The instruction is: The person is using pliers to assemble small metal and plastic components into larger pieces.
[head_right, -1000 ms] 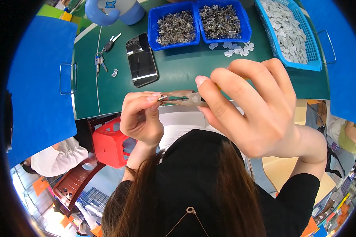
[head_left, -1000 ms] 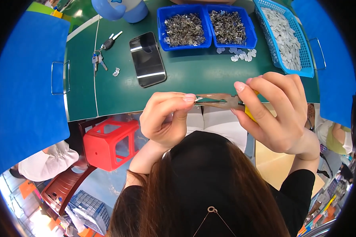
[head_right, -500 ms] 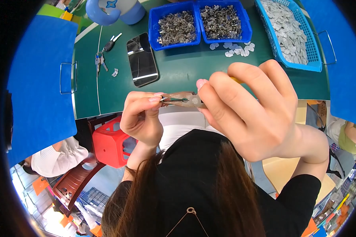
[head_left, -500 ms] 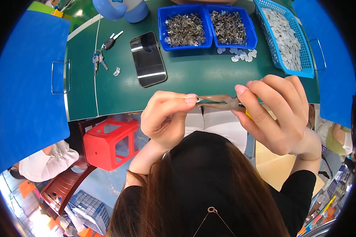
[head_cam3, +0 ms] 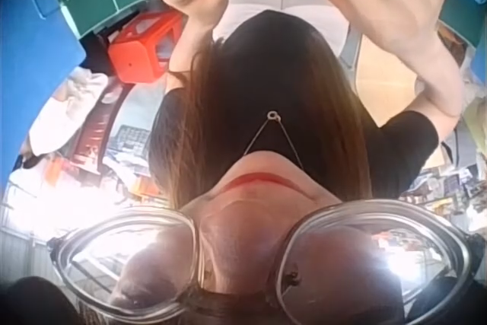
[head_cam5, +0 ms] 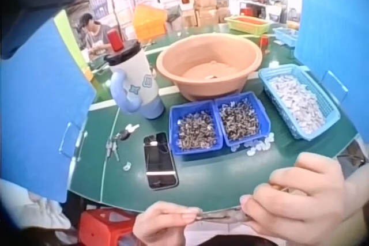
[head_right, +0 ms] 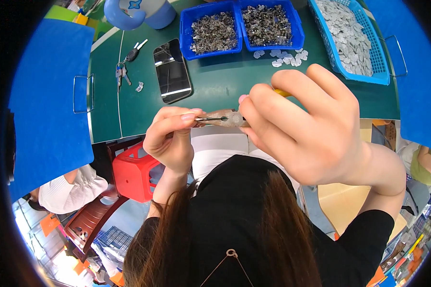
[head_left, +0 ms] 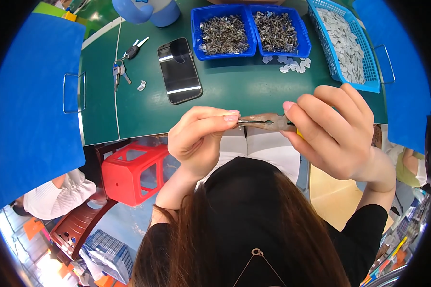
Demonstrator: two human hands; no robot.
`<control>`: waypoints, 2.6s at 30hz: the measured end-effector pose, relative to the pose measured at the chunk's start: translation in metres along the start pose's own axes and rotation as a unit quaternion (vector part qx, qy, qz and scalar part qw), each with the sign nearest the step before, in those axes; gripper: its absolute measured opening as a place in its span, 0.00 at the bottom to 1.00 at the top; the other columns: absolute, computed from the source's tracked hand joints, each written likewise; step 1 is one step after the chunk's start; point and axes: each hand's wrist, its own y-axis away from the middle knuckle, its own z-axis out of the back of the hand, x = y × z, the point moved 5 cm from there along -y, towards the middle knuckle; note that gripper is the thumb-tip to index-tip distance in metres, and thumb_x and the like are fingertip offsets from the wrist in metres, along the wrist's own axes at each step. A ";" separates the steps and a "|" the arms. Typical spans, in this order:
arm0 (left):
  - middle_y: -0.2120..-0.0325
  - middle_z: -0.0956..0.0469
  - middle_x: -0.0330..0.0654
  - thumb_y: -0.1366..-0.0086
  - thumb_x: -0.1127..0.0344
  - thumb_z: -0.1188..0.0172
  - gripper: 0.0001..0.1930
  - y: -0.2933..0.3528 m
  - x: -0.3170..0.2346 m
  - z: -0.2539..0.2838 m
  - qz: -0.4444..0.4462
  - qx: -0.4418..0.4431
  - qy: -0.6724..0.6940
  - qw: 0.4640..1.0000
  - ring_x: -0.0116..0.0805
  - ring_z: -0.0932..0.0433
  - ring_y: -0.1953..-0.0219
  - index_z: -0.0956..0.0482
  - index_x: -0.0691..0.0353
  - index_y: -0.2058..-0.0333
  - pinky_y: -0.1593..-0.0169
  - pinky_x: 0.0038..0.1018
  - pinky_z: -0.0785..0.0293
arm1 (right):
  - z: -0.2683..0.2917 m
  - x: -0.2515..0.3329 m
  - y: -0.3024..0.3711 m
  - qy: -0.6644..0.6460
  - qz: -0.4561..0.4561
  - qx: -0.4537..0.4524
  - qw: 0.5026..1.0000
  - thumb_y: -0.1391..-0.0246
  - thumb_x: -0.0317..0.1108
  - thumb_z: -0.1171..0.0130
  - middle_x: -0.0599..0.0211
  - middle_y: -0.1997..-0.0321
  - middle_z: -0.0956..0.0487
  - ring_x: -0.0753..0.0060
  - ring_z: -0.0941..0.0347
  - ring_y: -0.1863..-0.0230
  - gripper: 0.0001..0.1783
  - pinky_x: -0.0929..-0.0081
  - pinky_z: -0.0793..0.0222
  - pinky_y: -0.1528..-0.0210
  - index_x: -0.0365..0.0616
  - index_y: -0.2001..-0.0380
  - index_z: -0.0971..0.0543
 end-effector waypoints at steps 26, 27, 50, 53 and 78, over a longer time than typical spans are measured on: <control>0.73 0.22 0.41 0.44 0.75 0.40 0.07 0.004 0.071 -0.011 0.321 0.032 0.067 0.944 0.22 0.25 0.70 0.22 0.69 0.65 0.67 0.18 0.27 | -0.071 -0.057 0.059 -0.157 -0.277 -0.013 0.948 0.62 0.30 0.34 0.60 0.67 0.26 0.60 0.29 0.66 0.15 0.70 0.33 0.64 0.38 0.68 0.23; 0.73 0.22 0.41 0.44 0.75 0.40 0.07 0.003 0.079 -0.014 0.317 0.035 0.070 0.945 0.22 0.25 0.70 0.22 0.69 0.65 0.67 0.18 0.27 | -0.083 -0.057 0.065 -0.124 -0.264 -0.010 0.956 0.61 0.31 0.35 0.61 0.67 0.26 0.60 0.29 0.66 0.14 0.69 0.33 0.64 0.39 0.68 0.23; 0.76 0.23 0.39 0.50 0.61 0.40 0.05 -0.145 0.131 -0.128 -0.103 0.268 -0.506 0.813 0.40 0.23 0.69 0.19 0.53 0.76 0.66 0.35 0.27 | -0.136 -0.057 0.092 -0.029 -0.215 -0.078 0.973 0.61 0.35 0.36 0.67 0.68 0.28 0.66 0.32 0.64 0.15 0.71 0.39 0.63 0.41 0.67 0.24; 0.75 0.22 0.39 0.48 0.61 0.42 0.06 -0.147 0.135 -0.127 -0.093 0.292 -0.513 0.802 0.40 0.22 0.68 0.19 0.53 0.75 0.65 0.34 0.27 | -0.135 -0.055 0.092 -0.029 -0.218 -0.078 0.972 0.60 0.35 0.36 0.67 0.68 0.28 0.66 0.32 0.63 0.15 0.71 0.39 0.63 0.41 0.68 0.25; 0.65 0.22 0.48 0.39 0.70 0.47 0.07 -0.120 0.106 -0.027 0.354 0.132 0.311 0.872 0.28 0.22 0.66 0.26 0.67 0.65 0.61 0.23 0.21 | -0.129 -0.053 0.087 -0.049 -0.252 -0.098 0.961 0.64 0.30 0.33 0.62 0.66 0.27 0.59 0.31 0.63 0.17 0.66 0.36 0.60 0.39 0.67 0.24</control>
